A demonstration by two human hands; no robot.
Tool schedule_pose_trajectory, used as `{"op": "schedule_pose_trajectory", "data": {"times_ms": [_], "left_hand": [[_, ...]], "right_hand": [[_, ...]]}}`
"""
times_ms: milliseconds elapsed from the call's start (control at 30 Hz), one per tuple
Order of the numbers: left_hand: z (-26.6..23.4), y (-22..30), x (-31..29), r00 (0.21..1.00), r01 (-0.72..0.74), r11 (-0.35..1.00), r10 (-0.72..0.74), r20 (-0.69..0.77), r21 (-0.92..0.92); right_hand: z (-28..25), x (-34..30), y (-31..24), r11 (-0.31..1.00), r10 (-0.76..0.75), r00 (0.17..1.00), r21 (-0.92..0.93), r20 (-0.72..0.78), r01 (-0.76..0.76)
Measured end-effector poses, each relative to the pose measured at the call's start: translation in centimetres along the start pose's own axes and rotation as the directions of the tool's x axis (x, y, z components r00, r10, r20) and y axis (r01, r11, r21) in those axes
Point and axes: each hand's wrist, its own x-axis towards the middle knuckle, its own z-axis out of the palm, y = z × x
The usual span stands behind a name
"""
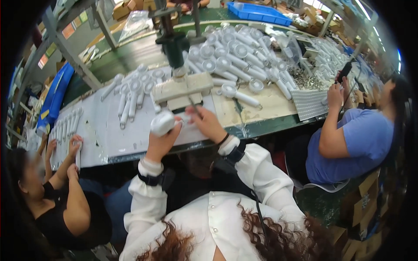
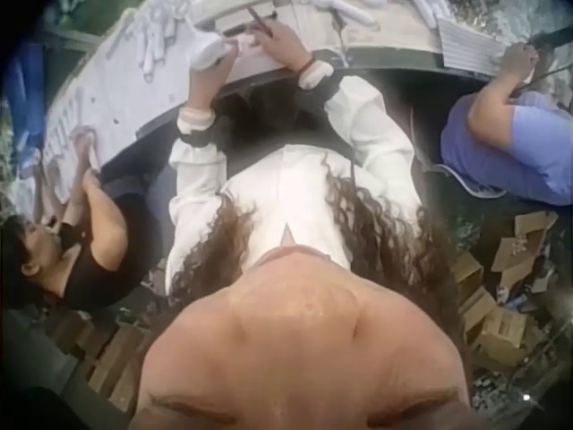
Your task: The person picks up a handheld fan, uses a small tool to insert a metal ring into the handle, and places it back on the table before repeating the process with a second fan.
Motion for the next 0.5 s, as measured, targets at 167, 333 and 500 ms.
{"op": "schedule_pose_trajectory", "data": {"times_ms": [167,333,500], "left_hand": [[0.7,-2.1,2.4,0.958,0.183,0.973,-0.209,0.196,0.14],[1.3,-4.3,2.4,0.953,0.236,0.965,-0.208,0.221,-0.11],[1.6,-4.1,1.2,0.954,0.213,0.971,-0.182,0.238,-0.112]], "right_hand": [[-2.7,0.8,-0.4,0.989,0.088,0.993,0.125,-0.077,-0.078],[-3.3,0.0,-0.2,0.94,0.189,0.981,0.297,-0.046,-0.167],[-3.0,-0.4,-0.3,0.948,0.195,0.98,0.263,-0.028,-0.181]]}}
